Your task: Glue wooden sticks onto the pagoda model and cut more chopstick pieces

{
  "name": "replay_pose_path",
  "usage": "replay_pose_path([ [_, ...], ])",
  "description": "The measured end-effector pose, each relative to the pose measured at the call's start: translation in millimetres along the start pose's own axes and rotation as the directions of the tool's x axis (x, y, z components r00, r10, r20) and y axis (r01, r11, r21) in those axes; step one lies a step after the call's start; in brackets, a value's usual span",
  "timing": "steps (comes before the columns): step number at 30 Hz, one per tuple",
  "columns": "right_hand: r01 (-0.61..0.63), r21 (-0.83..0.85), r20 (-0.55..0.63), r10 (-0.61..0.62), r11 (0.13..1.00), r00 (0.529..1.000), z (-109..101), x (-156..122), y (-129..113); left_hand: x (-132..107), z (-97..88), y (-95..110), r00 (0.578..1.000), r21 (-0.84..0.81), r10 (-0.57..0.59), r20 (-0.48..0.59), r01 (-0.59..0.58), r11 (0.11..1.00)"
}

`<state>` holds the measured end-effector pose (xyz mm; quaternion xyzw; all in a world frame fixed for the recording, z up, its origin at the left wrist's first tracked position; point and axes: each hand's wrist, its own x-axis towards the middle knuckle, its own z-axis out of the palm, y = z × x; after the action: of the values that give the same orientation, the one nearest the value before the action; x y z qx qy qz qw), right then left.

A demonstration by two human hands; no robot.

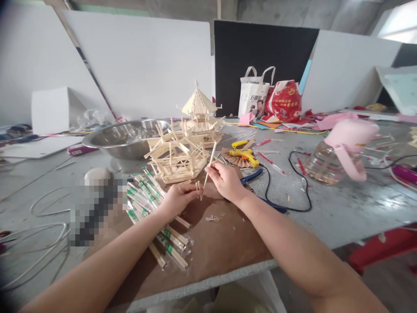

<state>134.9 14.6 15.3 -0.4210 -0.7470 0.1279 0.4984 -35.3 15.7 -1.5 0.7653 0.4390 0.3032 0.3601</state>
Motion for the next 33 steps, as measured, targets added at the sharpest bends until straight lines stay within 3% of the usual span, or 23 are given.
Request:
replay_pose_path([
  [11,-0.069,-0.008,0.048,0.069,0.998,0.996,3.1,-1.4,1.5,-0.8,2.1,-1.1,0.999,0.139,0.025,0.035,-0.030,0.990],
  [20,0.034,-0.023,0.175,-0.030,0.999,0.984,15.6,-5.6,1.0,-0.4,1.8,1.0,0.999,0.245,0.023,0.034,-0.031,0.969],
  [33,-0.045,0.059,0.309,0.025,0.997,0.951,15.9,-4.4,-0.1,0.6,-1.4,-2.9,0.998,0.260,-0.019,0.059,0.004,0.966],
])
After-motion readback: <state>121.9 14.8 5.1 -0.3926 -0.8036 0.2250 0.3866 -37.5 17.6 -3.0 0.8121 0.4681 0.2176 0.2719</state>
